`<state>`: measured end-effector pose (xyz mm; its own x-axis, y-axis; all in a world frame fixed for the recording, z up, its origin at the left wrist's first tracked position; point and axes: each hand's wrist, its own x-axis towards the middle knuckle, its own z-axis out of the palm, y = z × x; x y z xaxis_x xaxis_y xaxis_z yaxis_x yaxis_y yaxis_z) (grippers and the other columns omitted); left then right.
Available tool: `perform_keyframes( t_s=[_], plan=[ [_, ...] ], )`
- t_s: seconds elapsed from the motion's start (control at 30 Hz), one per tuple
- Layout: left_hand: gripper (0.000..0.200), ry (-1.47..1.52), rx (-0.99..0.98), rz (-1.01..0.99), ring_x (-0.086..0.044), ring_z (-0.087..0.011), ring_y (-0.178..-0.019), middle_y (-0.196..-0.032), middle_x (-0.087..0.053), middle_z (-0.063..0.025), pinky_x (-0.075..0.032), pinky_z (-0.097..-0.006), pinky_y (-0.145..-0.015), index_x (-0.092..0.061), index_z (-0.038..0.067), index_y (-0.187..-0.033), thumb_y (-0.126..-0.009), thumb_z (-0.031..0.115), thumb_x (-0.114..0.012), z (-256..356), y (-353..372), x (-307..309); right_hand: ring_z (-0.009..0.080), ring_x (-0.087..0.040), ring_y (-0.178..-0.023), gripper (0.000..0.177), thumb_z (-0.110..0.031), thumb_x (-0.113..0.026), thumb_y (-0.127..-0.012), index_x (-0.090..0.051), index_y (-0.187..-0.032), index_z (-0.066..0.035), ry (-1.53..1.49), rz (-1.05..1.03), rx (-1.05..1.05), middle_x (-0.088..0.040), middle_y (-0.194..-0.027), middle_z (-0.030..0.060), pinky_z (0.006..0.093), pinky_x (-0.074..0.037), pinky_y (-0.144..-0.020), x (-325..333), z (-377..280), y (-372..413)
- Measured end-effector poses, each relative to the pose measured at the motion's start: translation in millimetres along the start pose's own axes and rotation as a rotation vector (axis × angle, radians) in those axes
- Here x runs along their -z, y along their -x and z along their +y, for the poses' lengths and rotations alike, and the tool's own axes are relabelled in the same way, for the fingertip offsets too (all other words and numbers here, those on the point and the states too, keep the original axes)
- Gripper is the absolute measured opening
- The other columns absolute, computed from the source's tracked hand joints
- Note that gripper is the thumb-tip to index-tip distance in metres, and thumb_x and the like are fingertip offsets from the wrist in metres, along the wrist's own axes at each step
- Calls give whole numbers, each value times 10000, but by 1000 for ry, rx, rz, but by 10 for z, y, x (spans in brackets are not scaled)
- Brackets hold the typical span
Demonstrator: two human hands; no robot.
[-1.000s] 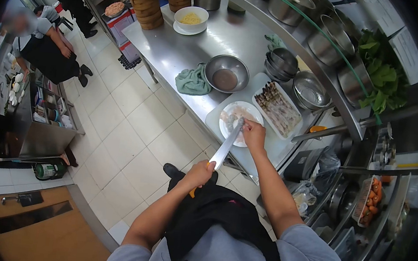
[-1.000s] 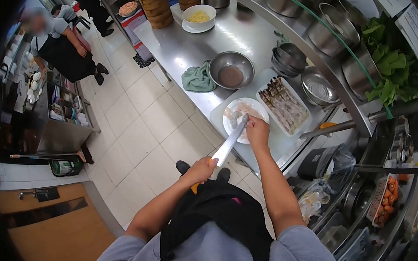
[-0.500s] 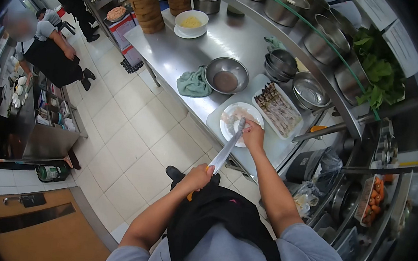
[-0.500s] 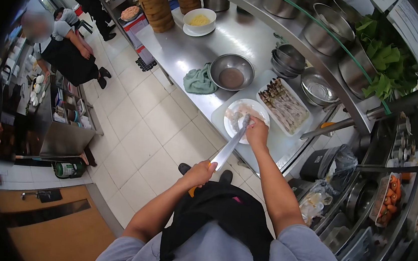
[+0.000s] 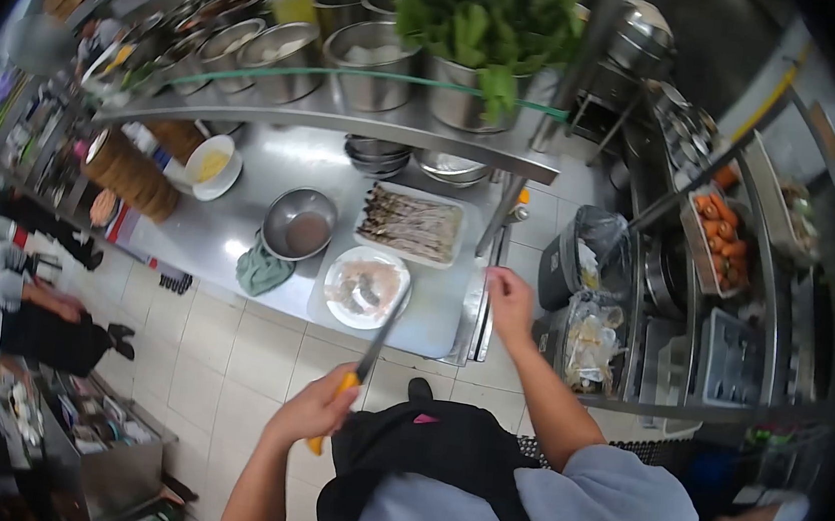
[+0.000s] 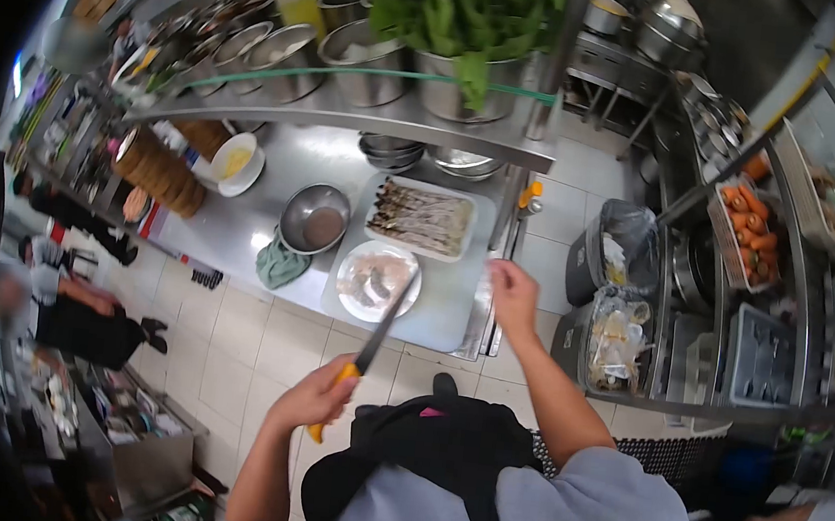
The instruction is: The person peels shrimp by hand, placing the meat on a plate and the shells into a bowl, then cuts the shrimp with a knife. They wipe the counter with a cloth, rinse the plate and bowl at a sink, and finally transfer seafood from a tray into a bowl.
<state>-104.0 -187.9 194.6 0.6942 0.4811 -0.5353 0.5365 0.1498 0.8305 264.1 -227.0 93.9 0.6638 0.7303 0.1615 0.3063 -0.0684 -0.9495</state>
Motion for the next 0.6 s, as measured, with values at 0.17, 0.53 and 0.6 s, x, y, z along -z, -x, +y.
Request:
perform_keyframes(
  t_s=[0.17,0.53,0.6],
  plan=[
    [548,203,1,-116,-493,-123,-524,-781,-516,-55,-433,-295,-445,-295,53,-1532,-1036,232,-445,277,-1403,-827,34,-426,-585,157,-184,-595,-991,-705,-1034,-81,-291,386,-358,-534,-734,-51,212,-338,-500,1062,670,165],
    [492,260,144,28,-575,-236,-602,-913,-561,-180,-522,-405,-495,-363,56,-1429,-948,146,-408,441,-2865,-1687,28,-435,-546,205,-249,-620,-1000,-686,-1058,-64,-430,548,-484,-552,-741,-31,184,-334,-464,1589,728,1025],
    [434,326,86,9,-601,-252,-703,-930,-553,-165,-548,-415,-535,-391,67,-1369,-944,152,-424,339,-3127,-1724,23,-434,-564,199,-234,-616,-1003,-680,-1058,-54,-394,540,-455,-546,-742,-38,180,-333,-475,1519,706,1055]
  ],
)
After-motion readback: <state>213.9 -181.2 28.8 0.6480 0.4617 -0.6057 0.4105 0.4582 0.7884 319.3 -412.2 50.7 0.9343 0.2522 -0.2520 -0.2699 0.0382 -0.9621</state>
